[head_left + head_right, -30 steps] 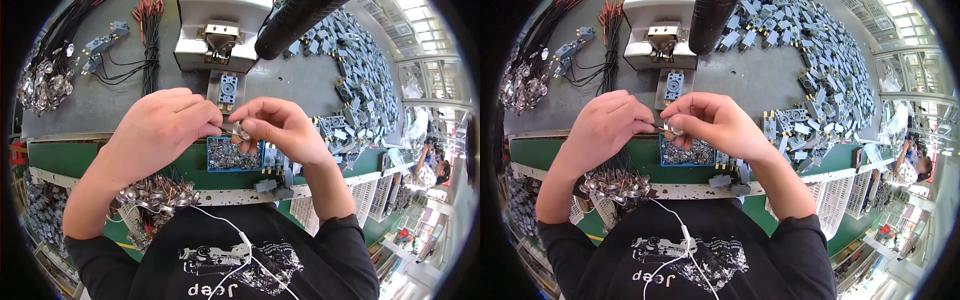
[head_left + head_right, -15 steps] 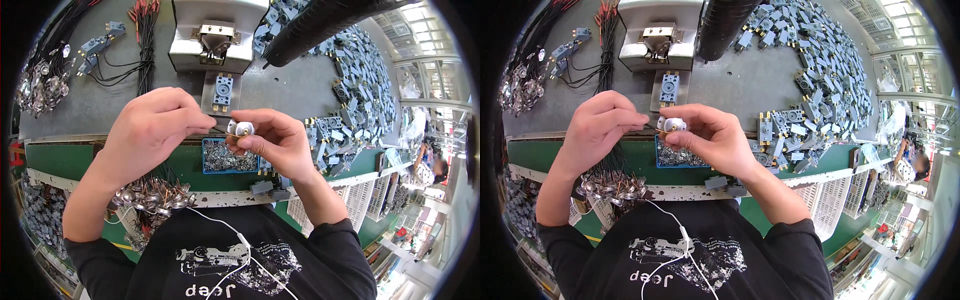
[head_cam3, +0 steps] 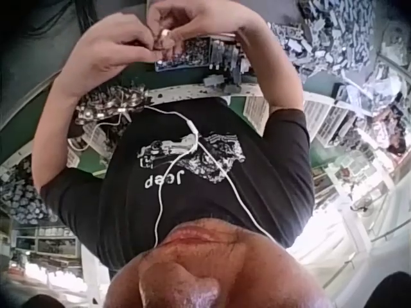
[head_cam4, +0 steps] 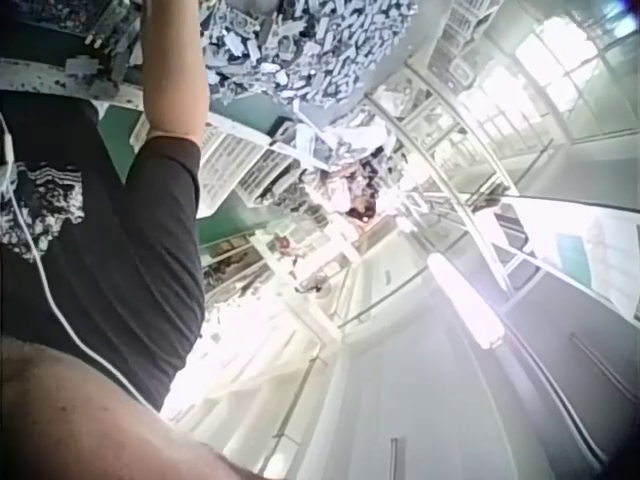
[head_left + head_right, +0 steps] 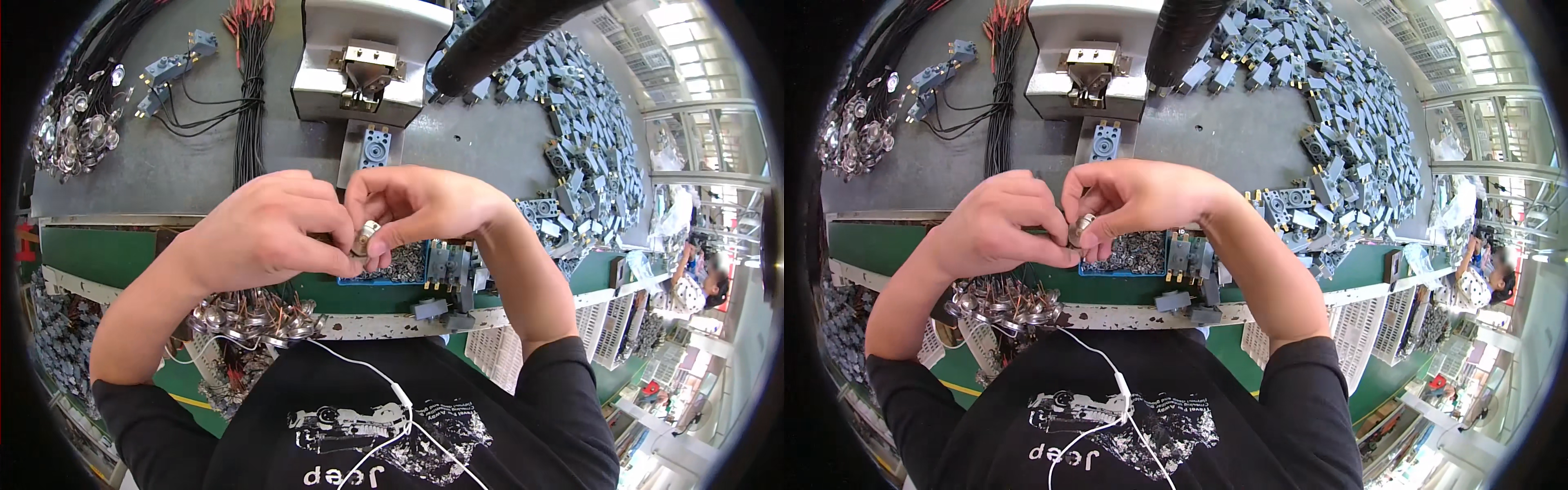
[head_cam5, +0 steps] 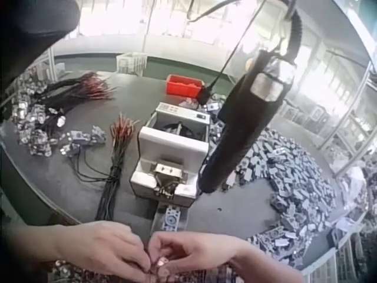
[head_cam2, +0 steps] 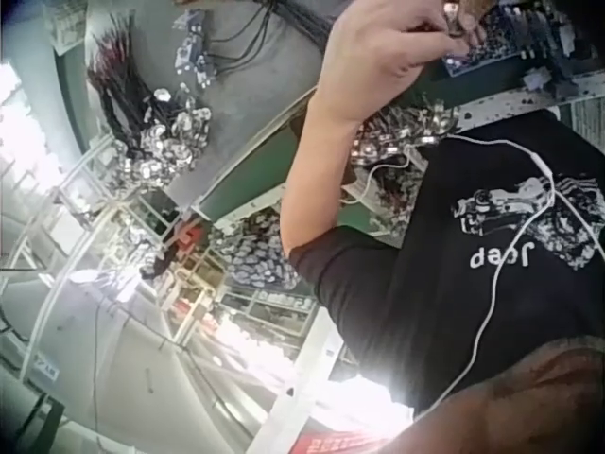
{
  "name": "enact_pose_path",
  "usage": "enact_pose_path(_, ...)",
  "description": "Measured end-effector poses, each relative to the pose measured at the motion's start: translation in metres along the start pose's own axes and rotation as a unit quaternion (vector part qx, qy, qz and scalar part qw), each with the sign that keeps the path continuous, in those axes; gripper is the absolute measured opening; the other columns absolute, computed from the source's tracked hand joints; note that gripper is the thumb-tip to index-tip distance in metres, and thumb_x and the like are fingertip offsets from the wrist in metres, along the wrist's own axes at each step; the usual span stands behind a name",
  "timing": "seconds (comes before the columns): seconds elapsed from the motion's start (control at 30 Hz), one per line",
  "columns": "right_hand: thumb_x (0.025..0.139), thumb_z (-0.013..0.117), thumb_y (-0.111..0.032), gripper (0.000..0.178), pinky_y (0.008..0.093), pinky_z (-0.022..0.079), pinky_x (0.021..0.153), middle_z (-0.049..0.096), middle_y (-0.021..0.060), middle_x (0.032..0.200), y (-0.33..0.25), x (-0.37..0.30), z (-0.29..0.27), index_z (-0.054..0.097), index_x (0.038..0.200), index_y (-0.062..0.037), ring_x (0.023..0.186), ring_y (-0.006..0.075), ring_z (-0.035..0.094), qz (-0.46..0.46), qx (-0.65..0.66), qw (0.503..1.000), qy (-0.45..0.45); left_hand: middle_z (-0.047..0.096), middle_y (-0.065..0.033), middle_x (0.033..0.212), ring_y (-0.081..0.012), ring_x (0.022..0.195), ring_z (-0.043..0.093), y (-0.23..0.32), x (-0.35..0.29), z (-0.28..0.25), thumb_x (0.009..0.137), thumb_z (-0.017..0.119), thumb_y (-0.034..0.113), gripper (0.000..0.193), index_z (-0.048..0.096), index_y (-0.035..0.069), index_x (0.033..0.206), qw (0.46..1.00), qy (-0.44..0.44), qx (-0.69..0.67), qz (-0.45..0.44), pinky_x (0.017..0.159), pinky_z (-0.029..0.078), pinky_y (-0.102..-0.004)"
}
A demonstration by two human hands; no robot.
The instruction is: Assembling small electronic components onto a base and securing them with an electric screwdriver.
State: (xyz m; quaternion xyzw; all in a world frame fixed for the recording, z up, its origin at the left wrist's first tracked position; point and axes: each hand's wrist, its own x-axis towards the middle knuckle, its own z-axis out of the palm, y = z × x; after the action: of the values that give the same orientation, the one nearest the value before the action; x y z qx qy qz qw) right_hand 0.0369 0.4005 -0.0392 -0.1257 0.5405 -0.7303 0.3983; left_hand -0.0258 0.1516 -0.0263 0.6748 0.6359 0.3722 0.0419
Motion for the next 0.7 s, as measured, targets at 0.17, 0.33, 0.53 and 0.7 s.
enact_pose_path(0.17,0.099,0.066,-0.001,0.019,0.0299,0.059,0.082,0.073,0.0115,0.104,-0.020,-0.011,0.017,0.056,0.115,0.0008,0.093,0.0168,0.072,0.031,-0.169,0.984,0.050,0.067,0.0004,0.086,-0.0238,0.079,0.063,0.010,-0.001,0.009,0.078,0.082,0.013,0.016,0.074,0.013,0.092,0.995,0.006,-0.020,-0.098,0.070,0.050,-0.0387)
enact_pose_path(0.33,0.101,0.060,0.000,0.021,0.0314,0.058,0.080,0.073,0.0144,0.107,-0.034,-0.048,0.037,0.058,0.123,0.0000,0.086,0.0178,0.070,-0.206,-0.269,0.845,0.414,0.070,-0.0084,0.087,-0.0262,0.077,0.067,0.011,0.023,-0.003,0.083,0.080,0.012,0.026,0.070,0.004,0.105,0.948,0.134,-0.026,-0.286,0.072,0.055,-0.0380)
enact_pose_path(0.53,0.109,0.043,-0.010,0.038,0.0471,0.054,0.097,0.063,0.0300,0.130,-0.075,-0.047,0.029,0.040,0.145,0.0004,0.105,0.0314,0.069,-0.557,-0.343,0.625,0.426,0.072,-0.0099,0.086,-0.0285,0.080,0.069,-0.026,0.034,0.014,0.085,0.078,0.013,0.022,0.075,0.004,0.105,0.961,0.077,0.044,-0.264,0.073,0.056,-0.0385)
enact_pose_path(0.7,0.105,0.056,-0.009,0.036,0.0390,0.058,0.083,0.067,0.0258,0.121,-0.102,-0.020,0.042,0.048,0.137,0.0030,0.098,0.0267,0.070,-0.573,-0.329,0.503,0.557,0.072,-0.0068,0.086,-0.0283,0.084,0.069,-0.034,0.032,0.013,0.088,0.075,0.014,0.019,0.076,0.007,0.106,0.968,0.018,0.033,-0.246,0.075,0.055,-0.0392)
